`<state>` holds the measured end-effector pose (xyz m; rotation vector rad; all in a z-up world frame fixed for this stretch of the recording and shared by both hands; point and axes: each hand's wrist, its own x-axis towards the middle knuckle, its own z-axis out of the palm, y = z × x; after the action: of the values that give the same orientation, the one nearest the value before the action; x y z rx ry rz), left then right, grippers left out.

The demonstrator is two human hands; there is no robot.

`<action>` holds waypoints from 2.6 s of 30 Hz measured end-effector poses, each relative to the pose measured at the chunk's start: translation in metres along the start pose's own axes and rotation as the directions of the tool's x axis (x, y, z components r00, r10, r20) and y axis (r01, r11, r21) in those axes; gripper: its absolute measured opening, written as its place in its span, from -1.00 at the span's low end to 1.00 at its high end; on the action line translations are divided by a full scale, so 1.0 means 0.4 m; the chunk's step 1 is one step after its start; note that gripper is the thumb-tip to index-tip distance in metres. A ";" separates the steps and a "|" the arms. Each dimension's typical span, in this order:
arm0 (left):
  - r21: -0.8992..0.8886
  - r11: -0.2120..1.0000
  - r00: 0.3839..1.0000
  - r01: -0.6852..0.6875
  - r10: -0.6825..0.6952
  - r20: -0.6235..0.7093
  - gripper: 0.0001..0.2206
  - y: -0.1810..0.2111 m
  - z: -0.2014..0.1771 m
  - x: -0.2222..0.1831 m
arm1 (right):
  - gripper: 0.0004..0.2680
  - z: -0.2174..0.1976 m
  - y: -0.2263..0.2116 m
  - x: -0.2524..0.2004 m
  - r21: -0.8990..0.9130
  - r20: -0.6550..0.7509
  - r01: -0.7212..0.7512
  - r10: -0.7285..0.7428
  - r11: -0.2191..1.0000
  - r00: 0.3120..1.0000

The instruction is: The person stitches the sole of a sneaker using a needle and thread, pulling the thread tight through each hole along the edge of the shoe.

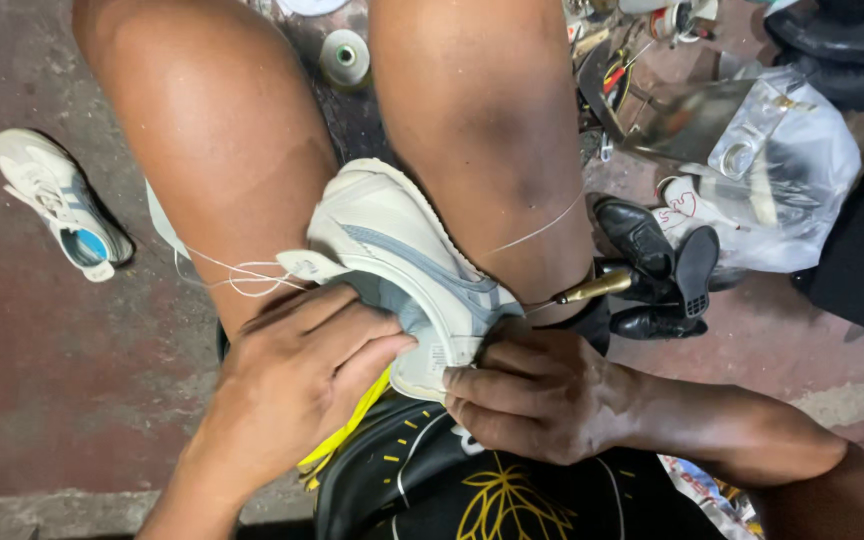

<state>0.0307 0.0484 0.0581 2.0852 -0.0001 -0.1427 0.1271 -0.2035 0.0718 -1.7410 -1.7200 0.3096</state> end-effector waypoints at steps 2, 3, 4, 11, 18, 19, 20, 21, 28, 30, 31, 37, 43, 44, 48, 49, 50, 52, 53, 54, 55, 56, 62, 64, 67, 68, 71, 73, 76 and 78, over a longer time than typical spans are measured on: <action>-0.253 0.967 0.999 0.037 -0.045 -0.027 -0.90 -0.002 -0.007 -0.033 | -0.87 0.005 0.002 0.008 0.026 -0.011 -0.004 0.004 1.000 1.000; -0.458 0.889 0.998 0.032 -0.053 -0.032 -0.92 -0.002 -0.013 -0.038 | -0.88 0.010 0.007 0.016 0.025 -0.031 -0.001 0.002 1.000 1.000; -0.646 0.763 0.997 0.032 -0.066 -0.028 -0.93 0.003 -0.016 -0.043 | -0.88 0.014 0.005 0.022 0.029 -0.045 -0.006 0.007 1.000 0.999; -0.173 0.923 0.938 0.344 -0.331 0.099 -0.85 0.000 0.036 -0.019 | -0.87 0.022 -0.012 0.055 0.097 -0.043 0.066 -0.062 0.993 0.997; 0.041 0.992 0.944 0.117 -0.124 0.304 -0.87 -0.037 0.059 -0.008 | -0.90 0.023 -0.016 0.060 0.135 0.017 0.079 -0.082 0.988 0.997; 0.038 0.992 0.941 0.124 -0.130 0.312 -0.86 -0.037 0.062 -0.002 | -0.91 0.010 -0.010 0.057 0.131 -0.007 0.066 -0.066 0.989 0.998; 0.028 0.995 0.951 0.097 -0.101 0.294 -0.84 -0.036 0.063 0.007 | -0.89 -0.005 0.000 0.053 0.125 -0.029 0.049 -0.046 0.991 0.999; 0.018 0.997 0.959 0.069 -0.071 0.274 -0.82 -0.035 0.062 0.016 | -0.89 -0.030 0.021 0.041 0.070 -0.079 -0.006 0.012 0.997 0.997; -0.158 0.922 0.891 0.355 -0.282 0.357 -0.77 -0.007 0.048 0.053 | -0.77 -0.128 0.078 -0.058 -0.118 0.127 -0.331 0.345 0.936 0.930; -0.163 0.892 0.853 0.421 -0.329 0.404 -0.78 -0.011 0.052 0.042 | -0.77 -0.119 0.077 -0.075 -0.092 0.210 -0.345 0.357 0.934 0.910; -0.165 0.876 0.836 0.453 -0.353 0.420 -0.78 -0.017 0.054 0.035 | -0.80 -0.116 0.080 -0.078 -0.001 0.258 -0.385 0.372 0.923 0.892; -0.024 0.969 0.894 0.246 -0.217 0.392 -0.75 -0.068 0.068 -0.002 | -0.83 -0.099 0.073 -0.091 0.292 0.363 -0.540 0.431 0.789 0.826; 0.006 0.960 0.877 0.279 -0.258 0.404 -0.71 -0.098 0.073 -0.019 | -0.82 -0.069 0.046 -0.091 0.213 0.310 -0.541 0.469 0.813 0.827; 0.035 0.965 0.874 0.259 -0.250 0.416 -0.72 -0.101 0.074 -0.020 | -0.82 -0.065 0.042 -0.090 0.210 0.322 -0.568 0.492 0.796 0.809; 0.083 0.977 0.870 0.196 -0.213 0.445 -0.75 -0.104 0.073 -0.007 | -0.88 -0.056 0.022 -0.083 0.185 0.290 -0.608 0.548 0.772 0.784; 0.078 0.979 0.871 0.190 -0.205 0.447 -0.75 -0.103 0.071 -0.005 | -0.88 -0.053 0.016 -0.082 0.200 0.301 -0.629 0.564 0.751 0.769; 0.083 0.970 0.857 0.230 -0.242 0.455 -0.75 -0.102 0.071 -0.003 | -0.88 -0.052 0.011 -0.082 0.212 0.310 -0.647 0.577 0.733 0.756; 0.093 0.947 0.823 0.309 -0.315 0.472 -0.75 -0.100 0.068 0.001 | -0.87 -0.047 0.007 -0.084 0.242 0.296 -0.652 0.585 0.719 0.755; 0.087 0.942 0.818 0.323 -0.325 0.475 -0.75 -0.100 0.066 0.001 | -0.87 -0.043 0.005 -0.085 0.259 0.272 -0.639 0.581 0.724 0.767; 0.081 0.938 0.815 0.337 -0.333 0.474 -0.75 -0.101 0.066 0.002 | -0.86 -0.040 0.005 -0.087 0.273 0.248 -0.625 0.574 0.732 0.780; 0.074 0.934 0.811 0.350 -0.342 0.474 -0.75 -0.102 0.066 0.002 | -0.85 -0.037 0.005 -0.090 0.272 0.206 -0.601 0.565 0.752 0.799; 0.068 0.939 0.815 0.338 -0.328 0.478 -0.74 -0.101 0.066 0.000 | -0.83 -0.034 0.000 -0.092 0.273 0.166 -0.579 0.556 0.768 0.815; 0.052 0.945 0.812 0.322 -0.304 0.499 -0.73 -0.108 0.061 -0.003 | -0.83 -0.021 -0.020 -0.078 0.273 0.134 -0.603 0.591 0.750 0.795; 0.084 0.902 0.755 0.423 -0.402 0.517 -0.72 -0.113 0.059 -0.001 | -0.83 -0.027 -0.019 -0.065 0.236 0.162 -0.613 0.592 0.754 0.789; 0.051 0.919 0.763 0.392 -0.356 0.539 -0.69 -0.113 0.059 -0.001 | -0.80 -0.054 -0.012 -0.051 0.152 0.229 -0.597 0.559 0.788 0.797; 0.018 0.926 0.787 0.376 -0.329 0.522 -0.69 -0.110 0.058 -0.002 | -0.76 -0.070 -0.014 -0.049 0.106 0.237 -0.576 0.542 0.811 0.807; -0.024 0.934 0.807 0.356 -0.294 0.512 -0.69 -0.107 0.052 0.013 | -0.72 -0.078 -0.020 -0.026 -0.059 0.218 -0.506 0.506 0.860 0.834; 0.028 0.908 0.747 0.418 -0.361 0.559 -0.67 -0.109 0.049 0.025 | -0.71 -0.079 -0.014 -0.020 -0.071 0.183 -0.478 0.482 0.876 0.857; -0.017 0.962 0.827 0.273 -0.226 0.514 -0.68 -0.112 0.054 0.017 | -0.74 -0.076 0.030 -0.029 0.038 0.204 -0.454 0.438 0.890 0.876; -0.050 0.992 0.871 0.114 -0.075 0.485 -0.69 -0.118 0.062 0.018 | -0.86 -0.076 0.050 -0.043 0.043 0.316 -0.468 0.433 0.882 0.844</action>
<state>0.0325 0.0500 0.0043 1.9215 -0.1933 -0.7125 0.1594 -0.2268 0.0781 -2.0782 -1.4215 0.9088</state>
